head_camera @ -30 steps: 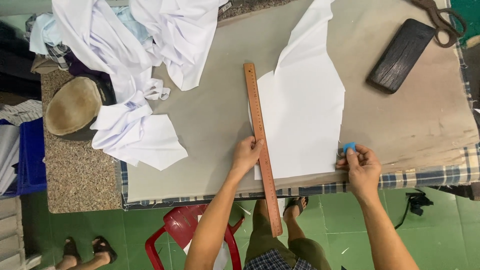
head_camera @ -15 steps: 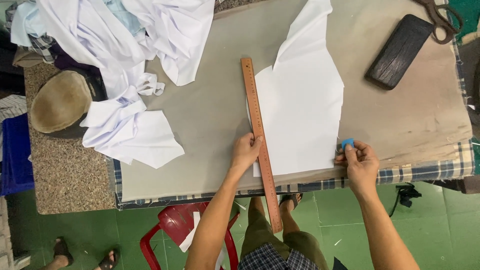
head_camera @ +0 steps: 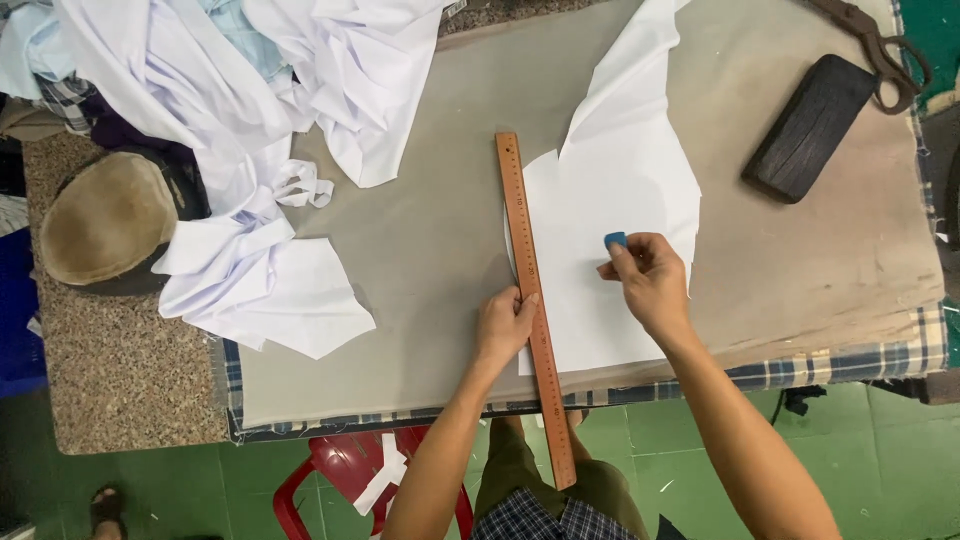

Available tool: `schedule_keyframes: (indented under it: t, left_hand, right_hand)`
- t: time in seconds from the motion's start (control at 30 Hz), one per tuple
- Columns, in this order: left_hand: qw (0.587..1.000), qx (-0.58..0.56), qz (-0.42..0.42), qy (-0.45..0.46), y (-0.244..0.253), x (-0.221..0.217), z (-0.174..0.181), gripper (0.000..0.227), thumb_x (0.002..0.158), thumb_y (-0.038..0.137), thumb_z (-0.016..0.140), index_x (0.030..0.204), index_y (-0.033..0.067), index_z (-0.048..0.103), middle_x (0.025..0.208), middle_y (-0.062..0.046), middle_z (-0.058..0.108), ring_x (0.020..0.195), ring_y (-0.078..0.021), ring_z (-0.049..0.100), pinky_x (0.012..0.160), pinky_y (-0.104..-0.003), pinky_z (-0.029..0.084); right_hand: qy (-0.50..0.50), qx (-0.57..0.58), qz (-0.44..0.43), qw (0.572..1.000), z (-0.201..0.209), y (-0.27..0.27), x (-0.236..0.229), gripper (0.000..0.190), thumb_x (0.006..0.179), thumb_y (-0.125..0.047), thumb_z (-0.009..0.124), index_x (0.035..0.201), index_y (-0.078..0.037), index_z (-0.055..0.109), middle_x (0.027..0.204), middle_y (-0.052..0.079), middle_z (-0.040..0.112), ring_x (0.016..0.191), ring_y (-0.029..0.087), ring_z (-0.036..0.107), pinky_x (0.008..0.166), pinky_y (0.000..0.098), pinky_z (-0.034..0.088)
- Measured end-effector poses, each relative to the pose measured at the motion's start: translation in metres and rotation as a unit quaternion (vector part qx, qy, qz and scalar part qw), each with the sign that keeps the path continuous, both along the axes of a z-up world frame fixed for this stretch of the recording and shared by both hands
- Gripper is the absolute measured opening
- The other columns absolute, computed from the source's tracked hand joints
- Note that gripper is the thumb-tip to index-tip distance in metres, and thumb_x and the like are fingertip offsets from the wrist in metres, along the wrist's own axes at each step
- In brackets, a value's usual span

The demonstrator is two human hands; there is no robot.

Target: The person irons a white fabric piece on a table using an iron. Then, the person uses a wooden ruler and a blue marker to draw straight lines on the fabric.

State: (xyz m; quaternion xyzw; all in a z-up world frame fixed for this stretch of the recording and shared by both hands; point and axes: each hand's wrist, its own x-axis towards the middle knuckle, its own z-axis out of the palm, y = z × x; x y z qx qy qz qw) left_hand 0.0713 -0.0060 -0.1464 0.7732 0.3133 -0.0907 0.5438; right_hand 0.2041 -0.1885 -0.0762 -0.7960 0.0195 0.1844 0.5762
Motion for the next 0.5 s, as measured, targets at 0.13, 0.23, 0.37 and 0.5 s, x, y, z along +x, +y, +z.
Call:
schedule_keyframes:
  t: [0.13, 0.23, 0.37, 0.5]
  left_hand:
    - [1.000, -0.004, -0.006, 0.005, 0.000, 0.003, 0.008, 0.033, 0.100, 0.023, 0.061, 0.074, 0.0023, 0.061, 0.055, -0.010, 0.056, 0.048, -0.0195, 0.055, 0.042, -0.030, 0.040]
    - [1.000, -0.006, -0.007, 0.007, 0.000, 0.005, 0.018, 0.032, 0.100, 0.021, 0.061, 0.073, 0.0019, 0.060, 0.055, -0.010, 0.055, 0.048, -0.0188, 0.054, 0.042, -0.030, 0.040]
    - [1.000, -0.017, -0.006, 0.002, 0.001, 0.005, 0.016, 0.031, 0.100, 0.020, 0.060, 0.075, 0.0014, 0.061, 0.056, -0.011, 0.056, 0.050, -0.0172, 0.053, 0.042, -0.029, 0.040]
    - [1.000, -0.012, -0.010, 0.004, 0.001, 0.007, 0.018, 0.030, 0.100, 0.019, 0.061, 0.075, 0.0016, 0.062, 0.056, -0.010, 0.057, 0.047, -0.0166, 0.051, 0.039, -0.030, 0.037]
  right_hand:
    - [0.006, -0.023, 0.024, 0.999, 0.025, 0.036, 0.006, 0.025, 0.102, -0.008, 0.066, 0.120, 0.009, 0.061, 0.087, 0.018, 0.072, 0.076, 0.025, 0.075, 0.069, 0.0358, 0.062]
    - [0.001, -0.042, 0.054, 0.998, 0.022, 0.053, 0.013, 0.025, 0.101, -0.006, 0.066, 0.120, 0.010, 0.063, 0.087, 0.020, 0.073, 0.077, 0.027, 0.076, 0.069, 0.0365, 0.063]
    - [-0.030, -0.087, 0.112, 0.989, 0.014, 0.071, 0.023, 0.030, 0.102, -0.006, 0.063, 0.126, 0.011, 0.062, 0.090, 0.021, 0.073, 0.081, 0.027, 0.076, 0.073, 0.0369, 0.063]
    - [-0.061, -0.123, 0.161, 0.977, 0.012, 0.088, 0.031, 0.036, 0.100, -0.003, 0.061, 0.133, 0.009, 0.058, 0.090, 0.021, 0.074, 0.084, 0.030, 0.075, 0.078, 0.0425, 0.062]
